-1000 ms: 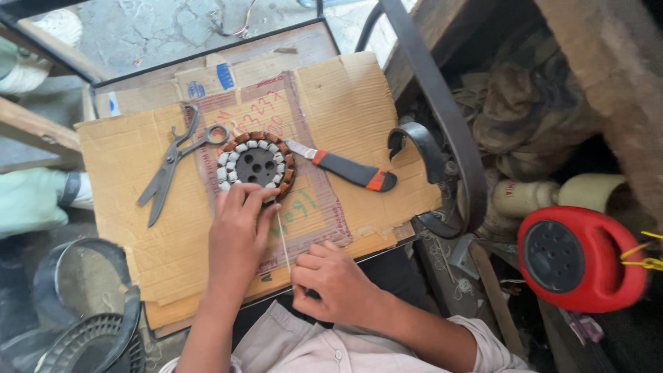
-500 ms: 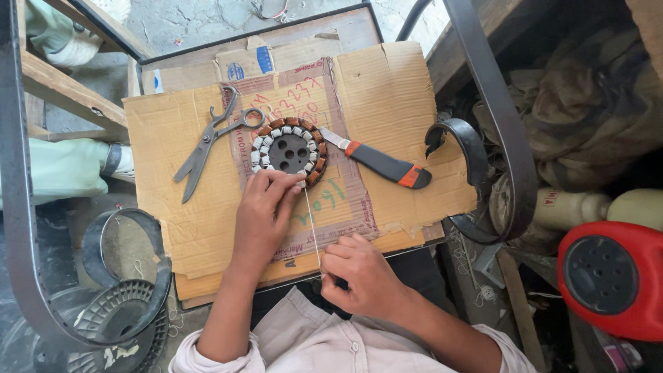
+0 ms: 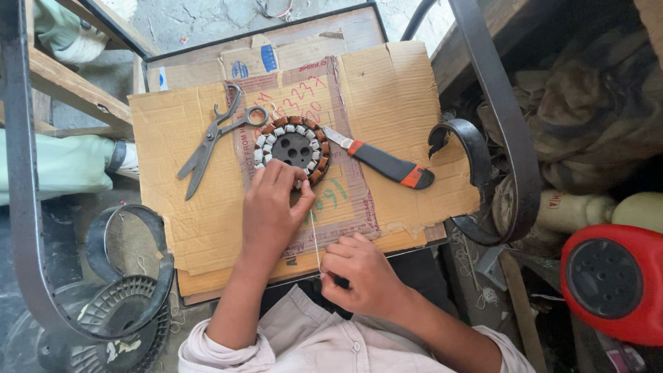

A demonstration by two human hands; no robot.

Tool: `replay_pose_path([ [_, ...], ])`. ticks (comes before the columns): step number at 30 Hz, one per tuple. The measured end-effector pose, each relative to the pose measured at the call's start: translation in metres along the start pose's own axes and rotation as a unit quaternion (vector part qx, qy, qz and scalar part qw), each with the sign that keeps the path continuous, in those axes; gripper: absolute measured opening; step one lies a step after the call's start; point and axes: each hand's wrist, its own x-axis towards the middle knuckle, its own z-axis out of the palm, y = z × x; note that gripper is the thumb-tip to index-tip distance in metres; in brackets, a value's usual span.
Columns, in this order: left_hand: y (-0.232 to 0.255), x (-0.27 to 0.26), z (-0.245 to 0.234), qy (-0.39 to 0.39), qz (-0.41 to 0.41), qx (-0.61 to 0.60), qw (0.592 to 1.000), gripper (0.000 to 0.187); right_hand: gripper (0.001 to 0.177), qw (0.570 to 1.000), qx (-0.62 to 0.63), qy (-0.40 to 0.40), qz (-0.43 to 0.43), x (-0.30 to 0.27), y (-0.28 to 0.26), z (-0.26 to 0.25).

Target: The person is repairing a circular electrical component, likely a stator, by hand. They repeatedly thread a white string or wire through the slots of the component, pulling it tight to secure the windings. Tools like scissors and a knife are visible on the work surface but are not used during the clip.

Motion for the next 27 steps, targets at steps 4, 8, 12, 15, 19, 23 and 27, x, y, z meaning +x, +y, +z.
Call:
replay_pose_path([
  [4, -0.001, -0.001, 0.005, -0.005, -0.035, -0.012, 0.999, 0.012, 0.013, 0.999, 0.033, 0.017, -0.002, -0.003, 0.003, -0.001],
  [8, 0.003, -0.004, 0.013, 0.015, -0.051, 0.0, 0.999, 0.014, 0.015, 0.999, 0.035, -0.003, -0.02, -0.005, 0.009, -0.001],
  [12, 0.003, -0.004, 0.015, 0.017, -0.067, 0.002, 0.998, 0.014, 0.018, 0.997, 0.047, -0.039, -0.039, -0.006, 0.012, -0.003],
  [15, -0.001, -0.003, 0.007, -0.016, -0.073, -0.032, 0.997, 0.012, 0.015, 0.995, 0.086, -0.049, -0.005, -0.01, 0.008, -0.004],
  [19, 0.001, -0.017, -0.009, -0.024, 0.065, -0.083, 0.994, 0.01, 0.013, 0.985, 0.165, -0.026, 0.034, -0.017, 0.0, -0.017],
  [23, 0.015, -0.062, -0.019, -0.205, -0.027, -0.242, 0.948, 0.007, 0.018, 0.907, 0.374, -0.071, 0.178, -0.028, 0.001, -0.04],
  [27, 0.009, -0.105, -0.022, -0.272, -0.285, -0.351, 0.849, 0.014, 0.018, 0.817, 0.5, -0.138, 0.251, -0.039, 0.008, -0.062],
])
